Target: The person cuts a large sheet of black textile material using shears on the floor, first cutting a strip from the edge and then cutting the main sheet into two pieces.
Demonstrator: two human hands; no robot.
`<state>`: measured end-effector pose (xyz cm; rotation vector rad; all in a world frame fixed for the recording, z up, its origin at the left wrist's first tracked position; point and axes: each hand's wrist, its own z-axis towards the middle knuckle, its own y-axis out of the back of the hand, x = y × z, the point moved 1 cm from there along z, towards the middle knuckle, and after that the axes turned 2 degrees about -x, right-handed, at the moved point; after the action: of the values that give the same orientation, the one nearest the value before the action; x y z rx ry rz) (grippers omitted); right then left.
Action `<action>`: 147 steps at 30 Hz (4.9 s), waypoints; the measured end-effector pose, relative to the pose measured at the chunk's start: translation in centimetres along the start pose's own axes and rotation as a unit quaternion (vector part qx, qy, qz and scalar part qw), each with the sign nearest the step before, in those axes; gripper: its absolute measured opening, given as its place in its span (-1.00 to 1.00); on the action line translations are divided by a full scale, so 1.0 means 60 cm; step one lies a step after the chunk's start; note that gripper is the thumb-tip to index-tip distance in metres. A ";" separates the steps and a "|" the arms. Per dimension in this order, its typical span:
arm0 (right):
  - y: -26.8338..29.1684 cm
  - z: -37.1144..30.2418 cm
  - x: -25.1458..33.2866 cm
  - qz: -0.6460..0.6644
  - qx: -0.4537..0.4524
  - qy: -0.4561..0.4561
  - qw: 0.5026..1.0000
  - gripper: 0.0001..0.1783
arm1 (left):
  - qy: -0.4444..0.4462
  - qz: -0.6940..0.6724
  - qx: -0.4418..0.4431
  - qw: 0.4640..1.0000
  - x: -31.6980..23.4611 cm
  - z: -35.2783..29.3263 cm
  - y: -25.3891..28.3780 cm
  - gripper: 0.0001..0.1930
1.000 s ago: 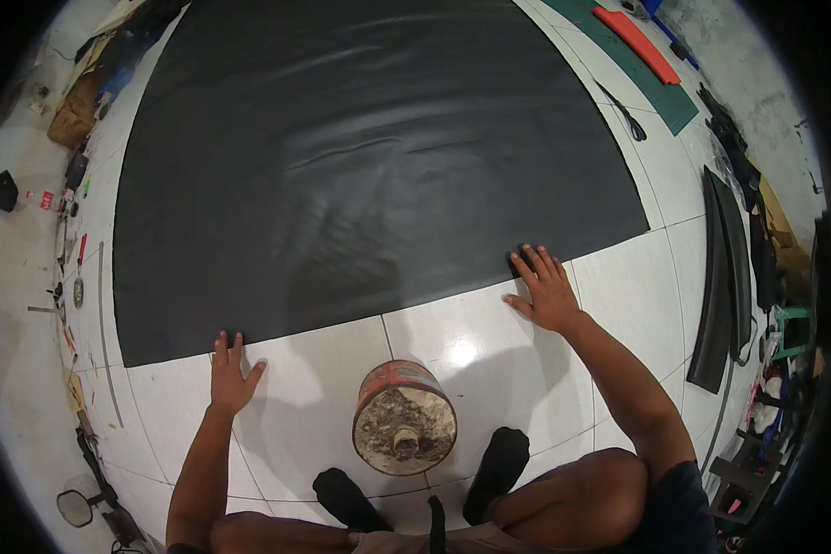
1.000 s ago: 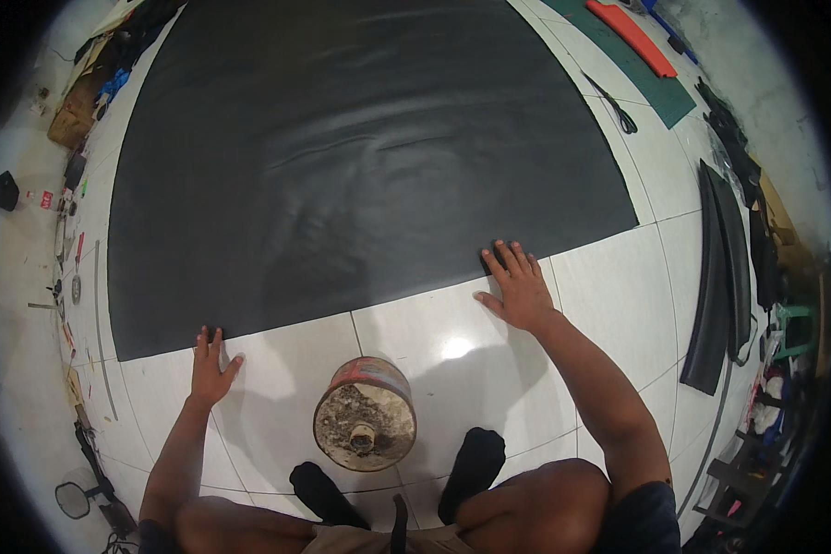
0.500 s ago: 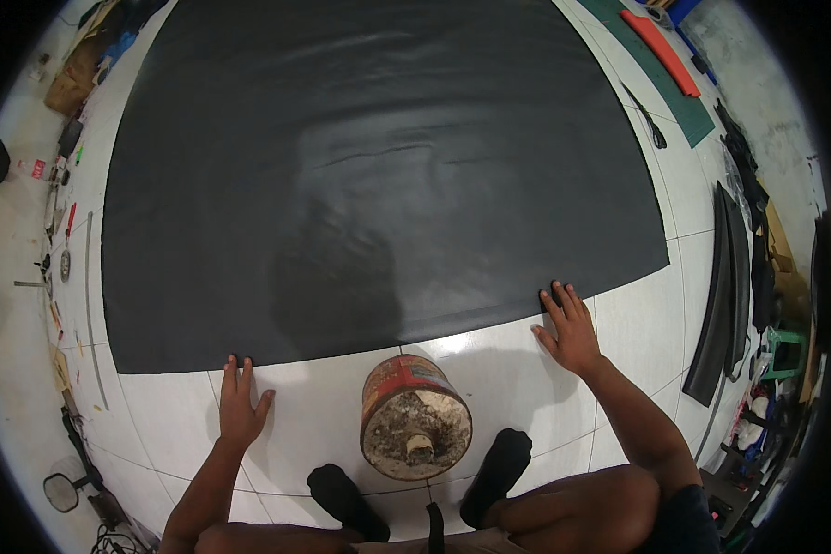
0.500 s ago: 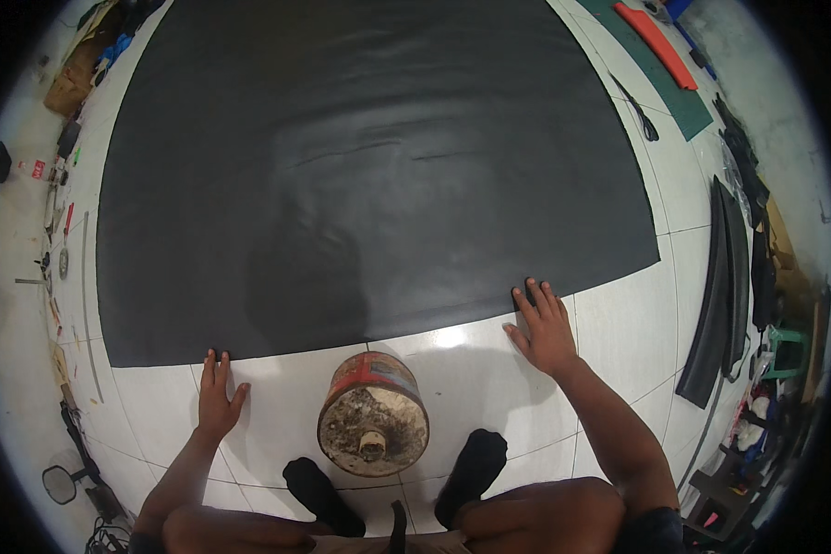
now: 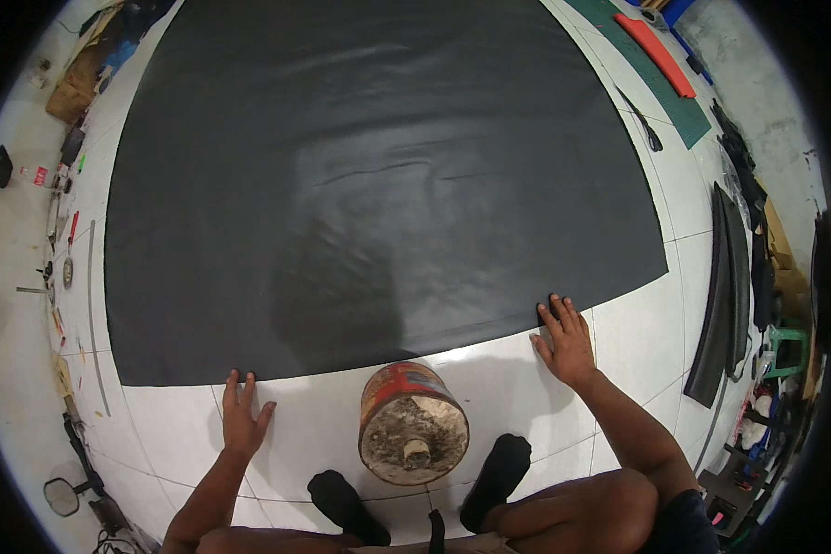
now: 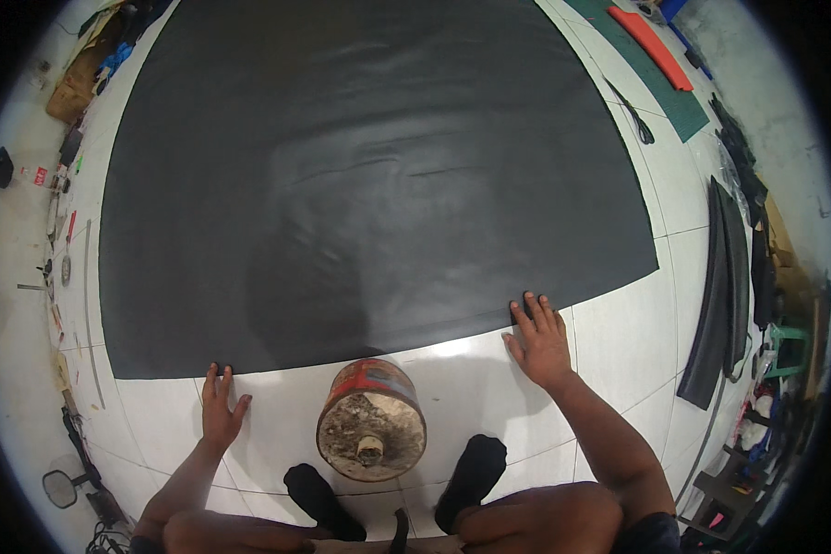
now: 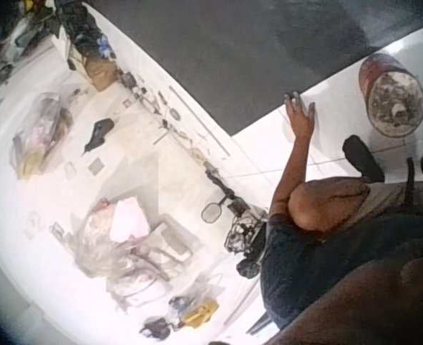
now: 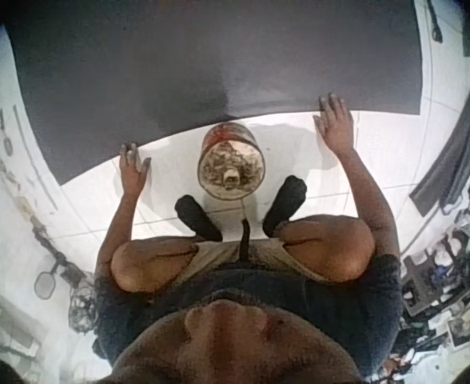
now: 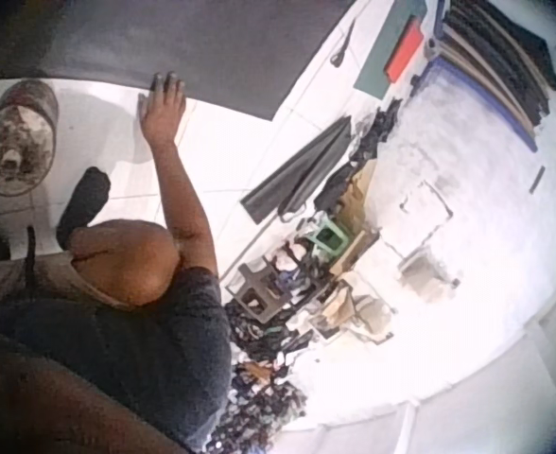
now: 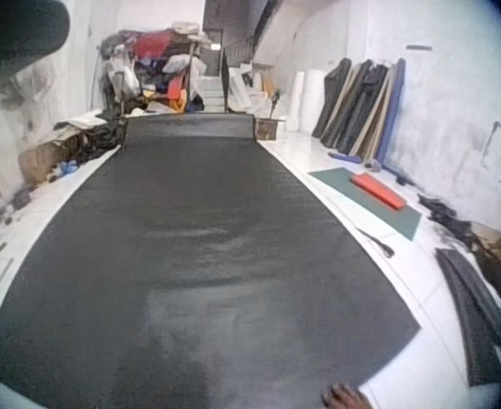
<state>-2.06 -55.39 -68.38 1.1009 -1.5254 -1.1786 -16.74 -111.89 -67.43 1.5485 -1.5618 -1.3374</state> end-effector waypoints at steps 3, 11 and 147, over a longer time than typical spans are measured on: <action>-0.003 -0.004 -0.003 0.002 -0.015 0.003 1.000 -0.33 | -0.028 -0.007 -0.009 1.000 0.000 0.005 -0.006 -0.29; 0.006 0.012 -0.002 0.011 -0.004 0.007 1.000 -0.34 | -0.073 -0.006 -0.049 0.996 0.046 -0.003 -0.027 -0.22; 0.780 -0.800 0.059 0.472 0.025 -0.495 0.729 -0.53 | -0.070 -0.204 0.514 0.830 -0.753 -0.466 0.691 -0.49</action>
<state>37.97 -60.81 -14.76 -0.5247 -2.4462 -0.9385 0.11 -82.91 -8.96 2.5742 -2.3341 -0.7720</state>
